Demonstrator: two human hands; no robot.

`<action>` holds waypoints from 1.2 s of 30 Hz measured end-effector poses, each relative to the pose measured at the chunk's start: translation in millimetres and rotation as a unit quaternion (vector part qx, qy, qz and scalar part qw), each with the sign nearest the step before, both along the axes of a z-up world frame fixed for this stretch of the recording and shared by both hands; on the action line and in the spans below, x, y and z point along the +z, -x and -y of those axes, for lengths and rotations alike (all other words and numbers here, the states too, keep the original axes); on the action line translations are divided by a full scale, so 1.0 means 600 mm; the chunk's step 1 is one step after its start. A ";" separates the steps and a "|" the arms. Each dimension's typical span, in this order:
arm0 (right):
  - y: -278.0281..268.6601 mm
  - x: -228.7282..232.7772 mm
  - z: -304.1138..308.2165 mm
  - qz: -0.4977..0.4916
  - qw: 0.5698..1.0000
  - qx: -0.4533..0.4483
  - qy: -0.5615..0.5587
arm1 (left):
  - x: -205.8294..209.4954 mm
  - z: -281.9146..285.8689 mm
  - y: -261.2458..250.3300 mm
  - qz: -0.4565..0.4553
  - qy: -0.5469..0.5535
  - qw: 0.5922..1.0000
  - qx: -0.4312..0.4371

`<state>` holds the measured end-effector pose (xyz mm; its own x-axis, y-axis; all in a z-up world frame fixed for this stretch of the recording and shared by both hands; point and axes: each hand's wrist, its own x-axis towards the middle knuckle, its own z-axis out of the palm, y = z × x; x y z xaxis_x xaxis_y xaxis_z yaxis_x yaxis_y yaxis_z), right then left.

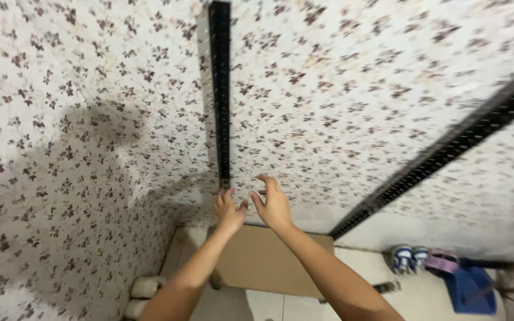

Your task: The person assembles a metal shelving frame by attaching metal brackets to vertical uprights and connecting horizontal beams. They repeatedly position and secure brackets and beams to build the structure.

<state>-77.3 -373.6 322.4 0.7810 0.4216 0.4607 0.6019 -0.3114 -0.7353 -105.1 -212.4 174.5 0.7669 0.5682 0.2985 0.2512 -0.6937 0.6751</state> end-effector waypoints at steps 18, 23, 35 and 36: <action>0.287 0.034 0.281 -0.089 0.961 -0.255 0.065 | 0.117 0.237 0.201 -0.033 -0.013 0.970 -0.242; 0.432 0.008 0.334 -0.044 0.940 -0.334 0.063 | 0.121 0.281 0.342 -0.116 0.031 0.942 -0.315; 0.745 0.035 0.496 -0.062 0.862 -0.499 0.060 | 0.186 0.503 0.516 -0.149 0.106 0.774 -0.606; 0.773 0.039 0.520 -0.052 0.852 -0.518 0.051 | 0.195 0.532 0.532 -0.143 0.117 0.756 -0.628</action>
